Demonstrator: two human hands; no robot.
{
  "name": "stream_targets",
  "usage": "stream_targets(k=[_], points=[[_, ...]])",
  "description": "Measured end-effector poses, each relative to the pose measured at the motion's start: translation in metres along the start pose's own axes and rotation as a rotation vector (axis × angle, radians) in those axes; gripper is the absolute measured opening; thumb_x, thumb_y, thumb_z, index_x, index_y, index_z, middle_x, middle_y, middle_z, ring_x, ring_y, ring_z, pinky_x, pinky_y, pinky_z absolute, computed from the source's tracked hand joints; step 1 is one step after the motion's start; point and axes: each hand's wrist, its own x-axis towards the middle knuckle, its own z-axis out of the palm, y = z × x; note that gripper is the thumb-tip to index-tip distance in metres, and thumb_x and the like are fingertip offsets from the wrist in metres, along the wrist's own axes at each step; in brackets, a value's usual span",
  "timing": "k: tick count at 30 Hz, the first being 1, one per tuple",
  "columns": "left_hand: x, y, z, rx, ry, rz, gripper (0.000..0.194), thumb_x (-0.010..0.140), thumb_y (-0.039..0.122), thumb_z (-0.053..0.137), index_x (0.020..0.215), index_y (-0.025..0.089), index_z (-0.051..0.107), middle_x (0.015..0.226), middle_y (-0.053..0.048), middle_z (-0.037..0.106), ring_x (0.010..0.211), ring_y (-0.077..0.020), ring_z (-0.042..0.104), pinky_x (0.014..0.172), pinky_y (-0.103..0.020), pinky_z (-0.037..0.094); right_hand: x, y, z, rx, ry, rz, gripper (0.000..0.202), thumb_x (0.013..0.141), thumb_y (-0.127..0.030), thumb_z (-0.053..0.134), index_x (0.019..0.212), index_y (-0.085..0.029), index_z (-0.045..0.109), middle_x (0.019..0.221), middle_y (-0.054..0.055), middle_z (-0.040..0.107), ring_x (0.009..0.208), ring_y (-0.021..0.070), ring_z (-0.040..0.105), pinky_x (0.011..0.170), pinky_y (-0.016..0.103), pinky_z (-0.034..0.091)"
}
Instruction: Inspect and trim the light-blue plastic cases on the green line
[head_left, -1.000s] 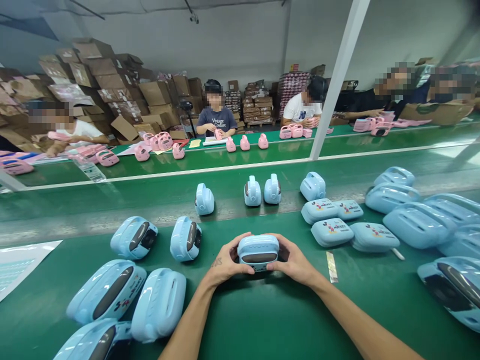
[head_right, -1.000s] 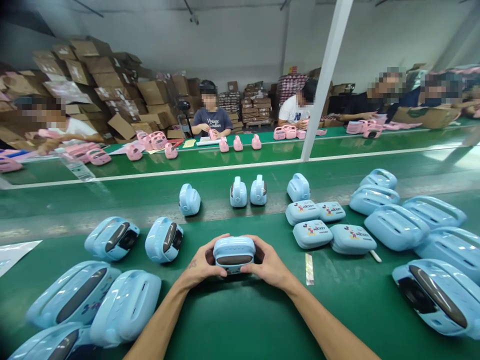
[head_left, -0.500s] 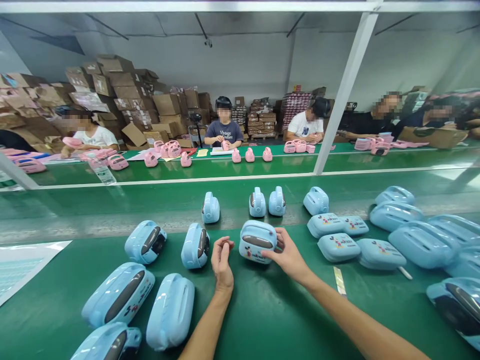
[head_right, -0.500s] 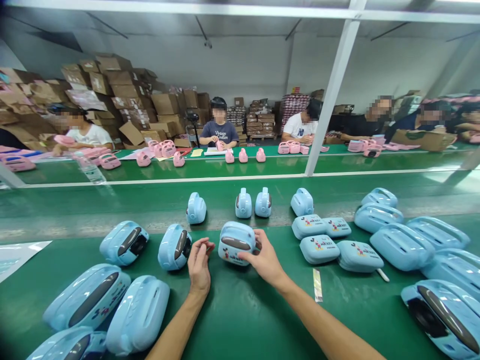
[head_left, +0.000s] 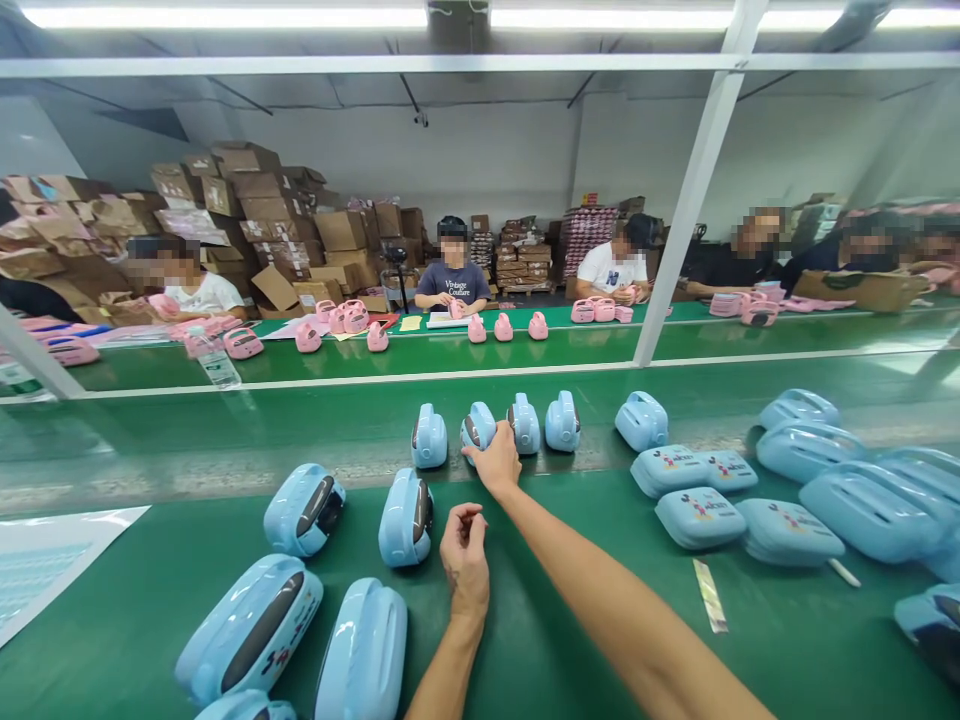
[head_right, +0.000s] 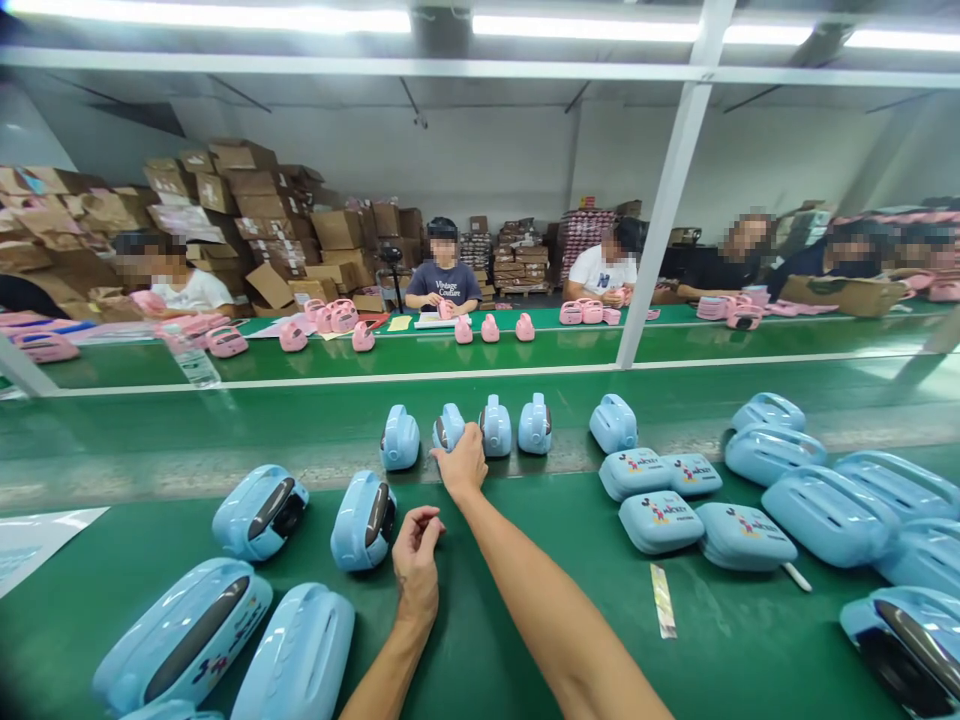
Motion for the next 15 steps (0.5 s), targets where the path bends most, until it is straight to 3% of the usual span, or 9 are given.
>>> stream_targets(k=[3,7,12,15], points=[[0.000,0.000,0.000,0.019,-0.023,-0.007,0.024,0.074,0.043,0.071,0.081,0.022,0.067,0.073,-0.001,0.062,0.072,-0.0207,0.060,0.070,-0.032,0.048,0.002,0.011,-0.009,0.014,0.001,-0.132,0.052,0.078,-0.033,0.073,0.123,-0.023,0.050,0.135,0.012,0.059,0.120,0.0306,0.060,0.096,0.043,0.050],[0.001,-0.001,0.002,0.042,-0.043,-0.014,0.024,0.072,0.044,0.072,0.078,0.021,0.067,0.071,-0.001,0.061,0.068,-0.0201,0.058,0.067,-0.031,0.047,0.021,0.030,-0.047,0.032,0.082,-0.268,0.046,0.082,-0.023,0.063,0.127,-0.022,0.053,0.131,0.010,0.061,0.120,0.0237,0.058,0.106,0.036,0.044],[-0.001,0.001,0.003,0.069,-0.066,-0.006,0.022,0.074,0.042,0.071,0.077,0.021,0.067,0.067,0.001,0.059,0.064,-0.0184,0.055,0.063,-0.029,0.045,0.060,0.058,-0.101,0.027,0.271,-0.171,0.046,0.081,-0.024,0.056,0.127,-0.017,0.057,0.132,0.018,0.054,0.120,0.0332,0.053,0.105,0.049,0.039],[-0.003,0.002,0.001,0.085,-0.084,0.003,0.020,0.076,0.041,0.070,0.078,0.021,0.068,0.067,0.000,0.059,0.065,-0.0186,0.056,0.063,-0.029,0.045,0.076,0.071,-0.115,0.034,0.226,-0.094,0.042,0.076,-0.028,0.059,0.117,-0.018,0.064,0.106,0.013,0.064,0.099,0.0312,0.060,0.091,0.045,0.045]])
